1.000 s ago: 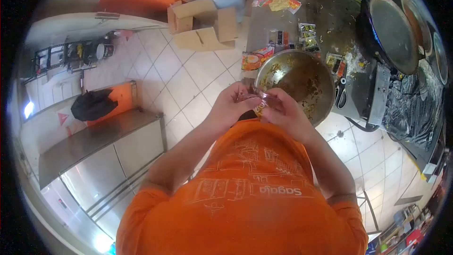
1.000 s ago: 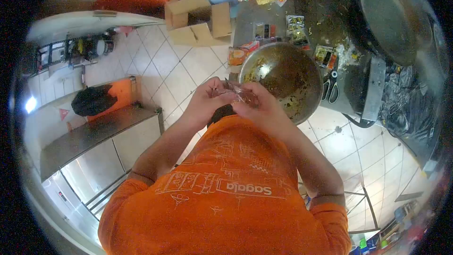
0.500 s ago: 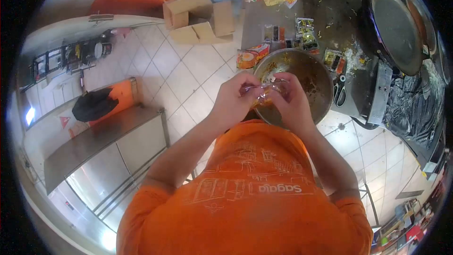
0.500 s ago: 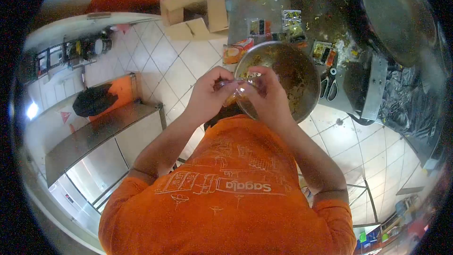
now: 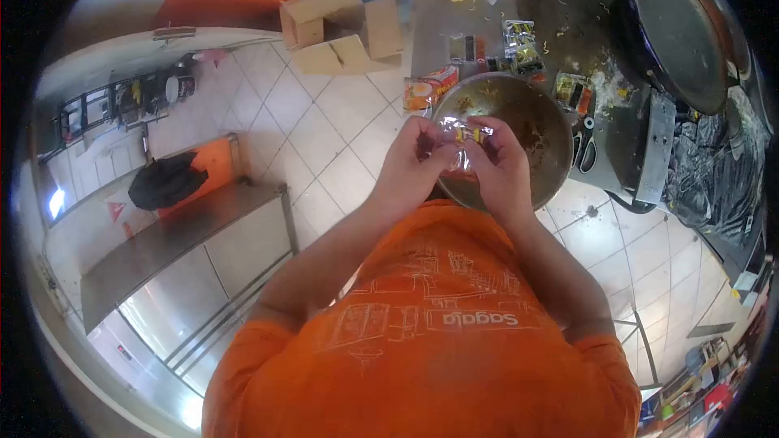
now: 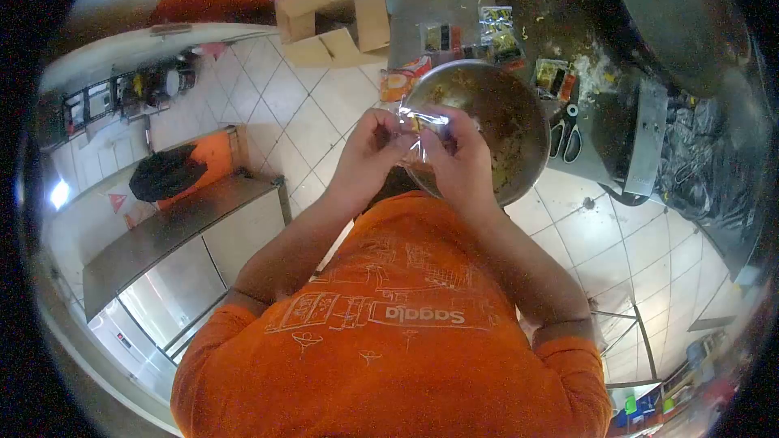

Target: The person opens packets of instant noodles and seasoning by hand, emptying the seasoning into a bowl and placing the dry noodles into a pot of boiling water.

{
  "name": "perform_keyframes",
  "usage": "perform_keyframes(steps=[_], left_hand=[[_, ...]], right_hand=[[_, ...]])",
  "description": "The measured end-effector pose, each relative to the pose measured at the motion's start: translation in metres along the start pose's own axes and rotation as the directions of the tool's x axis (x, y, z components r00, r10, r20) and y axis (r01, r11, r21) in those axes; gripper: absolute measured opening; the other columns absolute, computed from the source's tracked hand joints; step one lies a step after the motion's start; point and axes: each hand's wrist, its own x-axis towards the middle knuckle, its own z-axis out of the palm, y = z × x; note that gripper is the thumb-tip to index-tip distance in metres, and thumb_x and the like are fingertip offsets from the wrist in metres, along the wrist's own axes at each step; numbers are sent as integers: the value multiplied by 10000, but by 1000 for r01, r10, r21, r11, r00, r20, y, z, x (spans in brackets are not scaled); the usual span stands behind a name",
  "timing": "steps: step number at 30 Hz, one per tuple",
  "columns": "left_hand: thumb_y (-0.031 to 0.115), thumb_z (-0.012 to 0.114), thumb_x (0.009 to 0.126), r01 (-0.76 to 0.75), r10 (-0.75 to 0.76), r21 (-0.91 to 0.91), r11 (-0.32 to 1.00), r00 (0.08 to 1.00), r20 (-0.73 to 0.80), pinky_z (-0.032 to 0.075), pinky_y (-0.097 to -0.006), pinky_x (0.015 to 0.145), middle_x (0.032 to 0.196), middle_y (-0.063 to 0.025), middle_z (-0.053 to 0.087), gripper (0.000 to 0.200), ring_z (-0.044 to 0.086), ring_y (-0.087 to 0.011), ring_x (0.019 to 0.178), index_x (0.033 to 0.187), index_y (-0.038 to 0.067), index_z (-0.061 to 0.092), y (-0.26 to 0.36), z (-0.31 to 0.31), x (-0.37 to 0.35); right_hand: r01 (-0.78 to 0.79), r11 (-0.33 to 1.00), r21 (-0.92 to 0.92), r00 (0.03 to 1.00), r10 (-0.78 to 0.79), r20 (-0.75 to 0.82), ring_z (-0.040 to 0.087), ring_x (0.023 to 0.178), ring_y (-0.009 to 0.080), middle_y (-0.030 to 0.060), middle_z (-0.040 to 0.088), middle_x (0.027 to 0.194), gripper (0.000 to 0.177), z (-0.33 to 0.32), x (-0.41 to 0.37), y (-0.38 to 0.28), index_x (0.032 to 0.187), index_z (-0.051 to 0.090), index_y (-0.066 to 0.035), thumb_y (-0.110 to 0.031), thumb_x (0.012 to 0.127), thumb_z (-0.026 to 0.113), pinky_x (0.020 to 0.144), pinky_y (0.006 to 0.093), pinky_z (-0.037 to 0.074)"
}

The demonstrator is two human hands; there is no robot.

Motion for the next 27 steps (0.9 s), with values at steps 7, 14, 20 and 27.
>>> perform_keyframes(steps=[7, 14, 20, 27], left_hand=[[103, 717, 1001, 30, -31, 68, 997, 999, 12, 491, -248, 807, 952, -2, 689, 108, 605, -75, 882, 1056, 18, 678, 12, -4, 6], [114, 775, 956, -234, 229, 378, 896, 972, 58, 472, -246, 659, 812, -4, 668, 145, 584, -70, 730, 892, 12, 695, 39, -18, -14], [39, 692, 952, -547, 436, -18, 837, 647, 625, 449, -365, 593, 702, -51, 613, 154, 599, -226, 631, 808, 25, 641, 83, -76, -36], [-18, 777, 803, -535, 201, 445, 718, 772, 604, 403, -377, 584, 704, -76, 610, 133, 561, -234, 624, 741, 28, 668, 77, -26, -40]], right_hand=[[35, 999, 8, 999, -36, 30, 662, 938, 136, 100, 681, 1134, 396, -5, -11, -17, 1360, 572, -28, -33, 980, 682, 828, 292, 571], [96, 943, 318, 990, -124, 71, 616, 1141, 182, 137, 597, 1293, 592, -13, -31, -25, 1456, 469, -44, -7, 934, 746, 967, 332, 568], [203, 977, -62, 967, -210, -141, 573, 1194, 197, 97, 529, 1381, 660, -55, -41, -19, 1471, 470, -70, -21, 893, 784, 939, 334, 544], [205, 978, -43, 968, -209, -142, 576, 1139, 183, 79, 542, 1329, 603, -56, -41, -15, 1442, 513, -68, -35, 900, 775, 897, 318, 534]])
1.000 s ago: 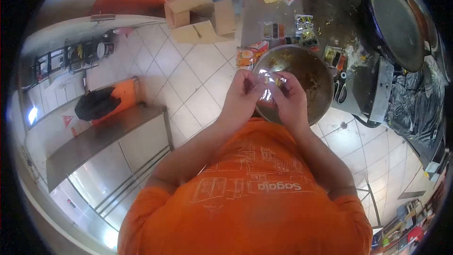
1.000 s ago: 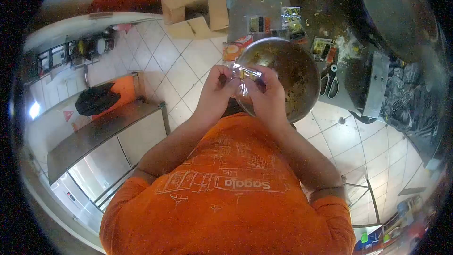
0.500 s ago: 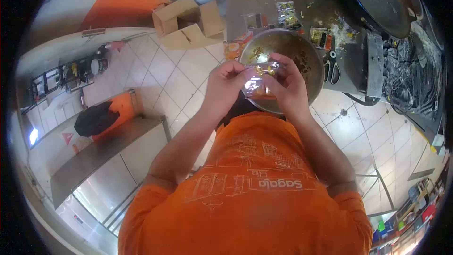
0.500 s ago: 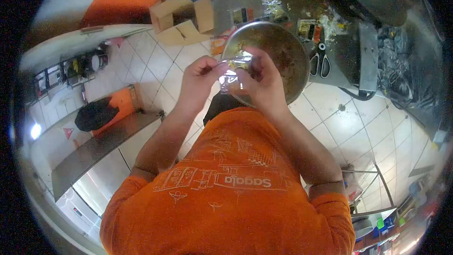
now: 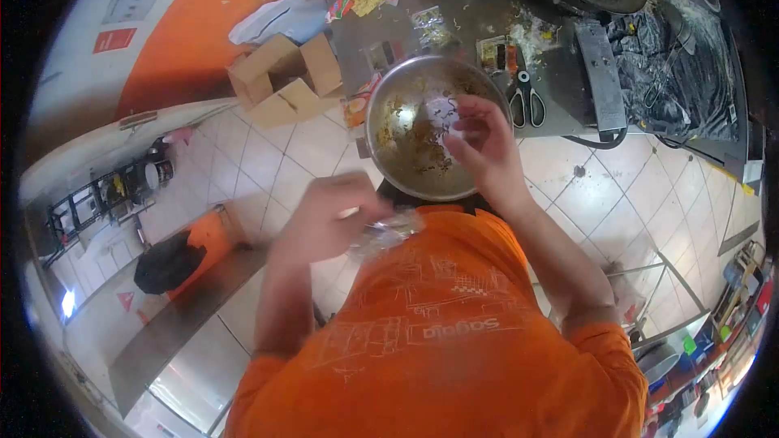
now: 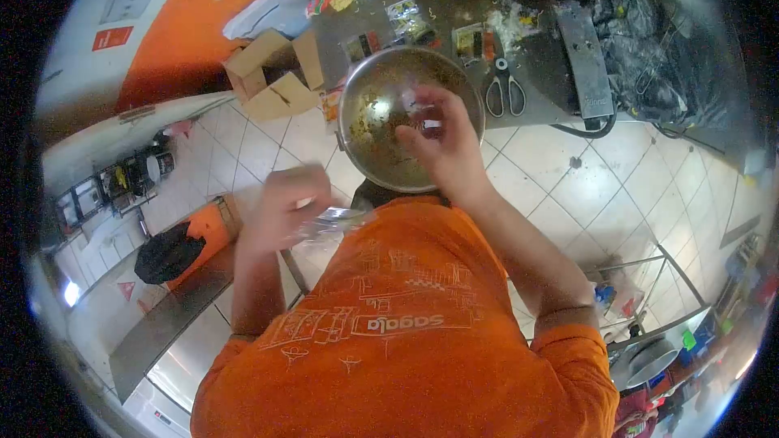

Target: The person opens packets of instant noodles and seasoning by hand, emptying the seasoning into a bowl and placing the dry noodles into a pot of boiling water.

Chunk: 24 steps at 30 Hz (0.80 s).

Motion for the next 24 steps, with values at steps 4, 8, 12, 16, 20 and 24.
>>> perform_keyframes(steps=[4, 8, 12, 16, 20, 24], left_hand=[[-17, 743, 798, -140, 142, -152, 978, 990, 4, 434, -386, 642, 755, -91, 606, 112, 579, -285, 706, 776, 46, 654, -14, 7, 7], [-3, 738, 808, -158, 235, 580, 799, 970, -59, 456, -383, 682, 797, -86, 623, 96, 596, -304, 757, 836, 56, 668, -28, 30, 22], [43, 756, 891, 244, -227, -601, 761, 968, 106, 432, -319, 626, 772, -22, 602, 134, 586, -140, 710, 821, 62, 644, -32, 30, 20], [71, 785, 875, 266, -280, -303, 915, 960, -2, 417, -289, 618, 762, -4, 617, 167, 556, -121, 689, 798, 54, 637, -19, 24, 37], [119, 807, 896, 90, -90, -7, 996, 996, -24, 438, -294, 635, 777, -18, 652, 205, 595, -118, 722, 781, 56, 650, -32, 22, 43], [-4, 805, 815, 299, -250, -563, 770, 954, 164, 509, -315, 677, 801, -54, 664, 159, 668, -105, 814, 861, 41, 660, -32, 29, 35]], right_hand=[[95, 996, -2, 987, -93, 132, 582, 1125, 166, 77, 579, 1267, 519, 13, -2, -7, 1430, 529, -42, -78, 954, 732, 911, 299, 520], [-78, 981, 180, 966, 29, 259, 584, 1147, 143, 74, 603, 1288, 384, 23, -4, -19, 1415, 560, -16, -144, 1059, 626, 969, 296, 494], [-71, 975, 212, 958, 7, 288, 586, 1205, 155, 96, 645, 1318, 398, 24, 2, -30, 1440, 558, -4, -235, 1117, 528, 1058, 307, 453], [-121, 983, 135, 928, 63, 367, 581, 1244, 160, 86, 669, 1323, 381, 15, 16, -36, 1392, 606, 2, -249, 1125, 503, 1074, 323, 448], [-17, 981, 193, 944, -48, 327, 621, 1136, 161, 86, 703, 1241, 464, 12, 21, -22, 1329, 650, -7, -364, 1146, 417, 999, 317, 455], [22, 995, 97, 962, -48, 269, 617, 1148, 158, 71, 702, 1225, 497, 9, 23, -25, 1333, 648, -17, -398, 1150, 386, 995, 322, 448]])
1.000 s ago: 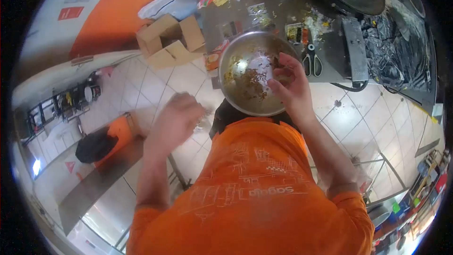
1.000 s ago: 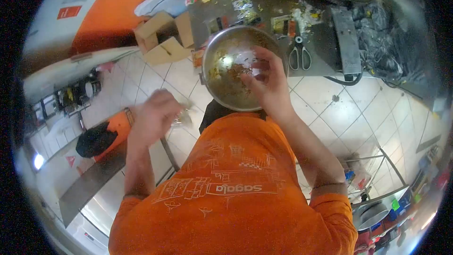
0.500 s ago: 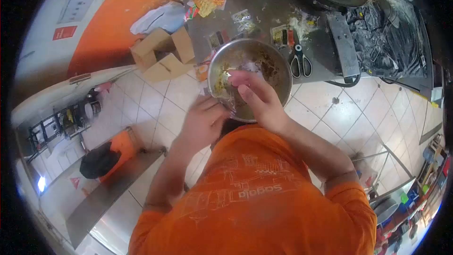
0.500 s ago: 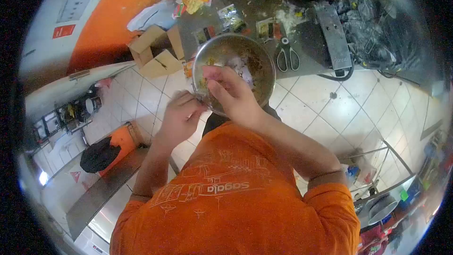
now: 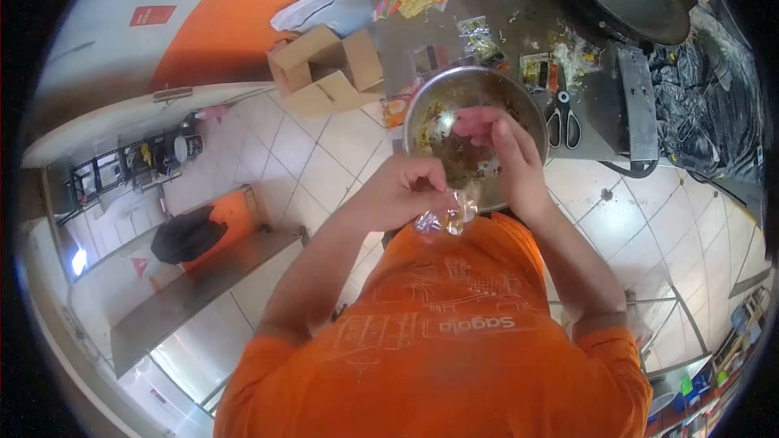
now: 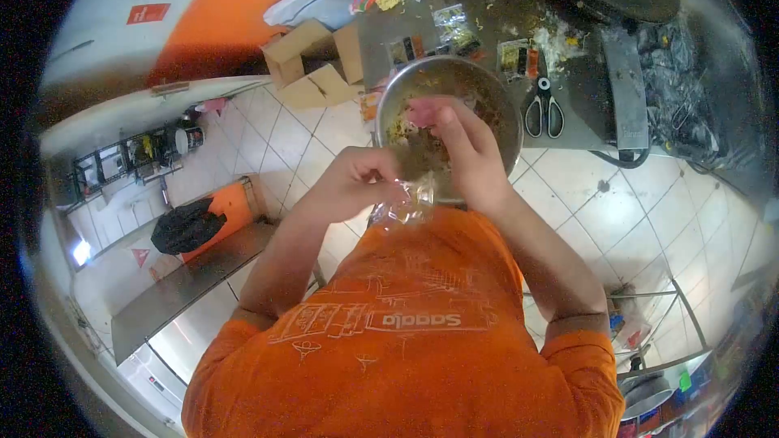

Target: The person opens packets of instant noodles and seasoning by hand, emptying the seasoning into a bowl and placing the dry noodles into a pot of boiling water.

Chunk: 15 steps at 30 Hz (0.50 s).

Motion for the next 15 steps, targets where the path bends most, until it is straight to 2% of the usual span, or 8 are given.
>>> perform_keyframes(steps=[1, 2, 4, 5, 7, 9, 11, 15], left_hand=[[10, 821, 780, 23, -26, -111, 994, 999, -25, 505, -346, 687, 805, -59, 646, 201, 651, -88, 843, 866, 58, 646, -7, 0, 2], [1, 799, 819, -155, 276, 521, 839, 947, -163, 509, -342, 686, 834, -72, 662, 171, 679, -141, 834, 874, 65, 650, -12, 8, 7], [-12, 749, 878, -236, 474, 904, 356, 880, 43, 508, -332, 745, 878, -66, 676, 91, 645, -139, 838, 915, 29, 678, -17, 8, 14], [-12, 749, 878, -241, 481, 905, 351, 876, 47, 508, -332, 745, 878, -66, 676, 91, 645, -139, 838, 915, 29, 678, -15, 9, 15], [-14, 694, 912, -281, 455, 635, 719, 882, -124, 502, -323, 740, 884, -64, 661, 58, 626, -129, 844, 953, 22, 672, -9, 20, 7], [-15, 676, 927, -183, 358, 570, 801, 910, -211, 499, -312, 738, 882, -59, 655, 51, 618, -121, 838, 964, 19, 664, 1, 19, 7], [-12, 641, 971, -58, 217, 440, 896, 922, -321, 494, -278, 734, 878, -36, 641, 58, 603, -98, 838, 1018, 21, 636, 3, 13, 12], [-8, 630, 994, -19, 199, 463, 886, 918, -343, 490, -265, 743, 878, -30, 635, 54, 593, -92, 836, 1038, 21, 618, 6, 10, 16]], right_hand=[[-25, 1000, 18, 1000, 25, -8, 605, 1186, 162, 82, 703, 1214, 467, -1, -1, -2, 1341, 641, -13, -371, 1148, 410, 1029, 332, 449], [-31, 999, 18, 1000, 31, 4, 605, 1186, 162, 82, 703, 1214, 467, 1, -2, 0, 1341, 641, -13, -371, 1148, 410, 1029, 332, 449], [-5, 999, 34, 999, 3, 52, 589, 1232, 169, 101, 707, 1222, 434, 1, 3, -1, 1347, 638, -8, -337, 1144, 440, 1083, 352, 435], [-61, 998, -28, 992, 64, 105, 595, 1239, 186, 135, 704, 1254, 410, 1, 2, -8, 1356, 621, 19, -299, 1120, 516, 1094, 357, 441], [-88, 986, -139, 970, 117, 215, 611, 1214, 188, 145, 706, 1256, 408, -1, 2, -16, 1356, 618, 25, -289, 1105, 550, 1074, 351, 456], [-61, 971, -230, 921, 144, 362, 672, 1061, 189, 174, 735, 1159, 374, 2, 1, -9, 1323, 638, 24, -246, 1064, 628, 970, 340, 514], [-85, 952, -294, 937, 176, 302, 673, 994, 183, 174, 742, 1094, 340, 7, 1, -11, 1292, 656, 18, -234, 1065, 624, 922, 343, 523], [-114, 952, -286, 976, 161, 146, 651, 810, 167, 169, 737, 929, 258, 15, -2, -7, 1182, 697, 25, -191, 1056, 633, 774, 353, 535]])
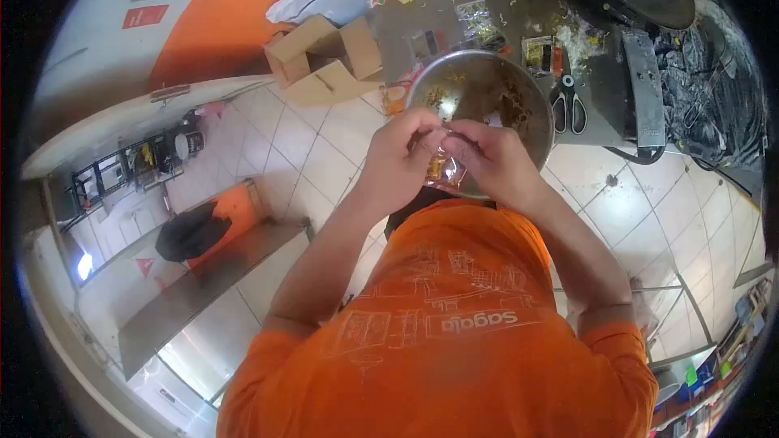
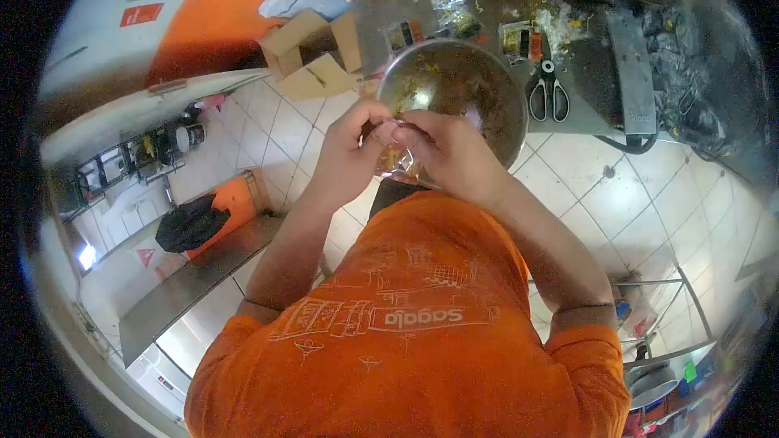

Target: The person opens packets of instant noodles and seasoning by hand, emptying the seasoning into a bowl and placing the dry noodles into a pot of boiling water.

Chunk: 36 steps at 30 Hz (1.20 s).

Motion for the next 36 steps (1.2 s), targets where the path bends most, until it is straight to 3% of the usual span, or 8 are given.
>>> perform_keyframes(steps=[3, 15, 17, 20, 23, 27, 32, 36], left_hand=[[3, 626, 1008, 54, -57, -102, 993, 998, -26, 489, -259, 756, 886, -37, 634, 52, 591, -91, 839, 1055, 18, 608, 1, -2, -2], [75, 597, 1037, -112, 119, 124, 986, 992, -50, 518, -332, 758, 899, -98, 637, 59, 633, -179, 824, 1042, 16, 596, 0, 0, -17], [99, 601, 1027, -216, 210, 330, 919, 976, 56, 522, -389, 719, 906, -153, 637, 79, 659, -299, 797, 1027, 22, 590, 4, -2, -17], [95, 603, 1011, -309, 235, 386, 870, 945, 226, 513, -441, 698, 914, -187, 628, 67, 645, -402, 802, 1025, 31, 588, -3, -11, -17], [78, 592, 1001, -397, 315, 415, 819, 915, 254, 502, -471, 694, 886, -186, 614, 40, 638, -422, 806, 1012, 39, 591, -4, -13, -18], [82, 597, 989, -346, 271, 312, 885, 927, 259, 499, -486, 694, 864, -184, 613, 58, 634, -422, 795, 1025, 38, 584, -7, -9, -22], [153, 592, 981, -344, 90, 538, 770, 892, 442, 508, -523, 682, 858, -205, 643, 138, 649, -433, 794, 1003, 29, 537, 7, -13, -23], [181, 591, 978, -408, 80, 523, 749, 838, 539, 509, -536, 670, 837, -206, 649, 156, 651, -438, 781, 971, 40, 526, 4, -13, -25]], right_hand=[[33, 999, -37, 999, -33, -2, 632, 772, 158, 158, 724, 887, 227, 0, 1, 6, 1129, 706, 32, -170, 1044, 647, 733, 347, 529], [47, 999, -12, 997, -48, -68, 634, 693, 149, 181, 691, 771, 202, 13, -10, 19, 1036, 726, 17, -175, 1027, 661, 677, 349, 531], [6, 998, -60, 1000, -6, -4, 656, 707, 181, 193, 701, 801, 198, 8, -13, 8, 1049, 725, 10, -175, 1028, 660, 690, 361, 536], [2, 997, -74, 998, 3, 68, 684, 737, 248, 210, 713, 856, 187, 13, -21, 11, 1068, 721, -3, -174, 1031, 653, 716, 385, 541], [22, 999, -26, 997, -20, 75, 691, 776, 322, 215, 715, 895, 179, 15, -25, 22, 1071, 713, -13, -173, 1035, 641, 738, 404, 540], [61, 995, -80, 994, -53, 97, 682, 840, 423, 233, 706, 908, 178, 10, -26, 17, 1042, 701, -13, -168, 1038, 615, 753, 434, 542], [90, 967, -238, 981, -45, 188, 683, 922, 457, 247, 708, 937, 141, 5, -28, 19, 1021, 693, -18, -123, 991, 604, 800, 486, 548], [198, 912, -360, 953, -93, 287, 688, 944, 465, 248, 715, 954, 145, 5, -36, 33, 1035, 680, -18, -76, 935, 593, 834, 517, 556]])
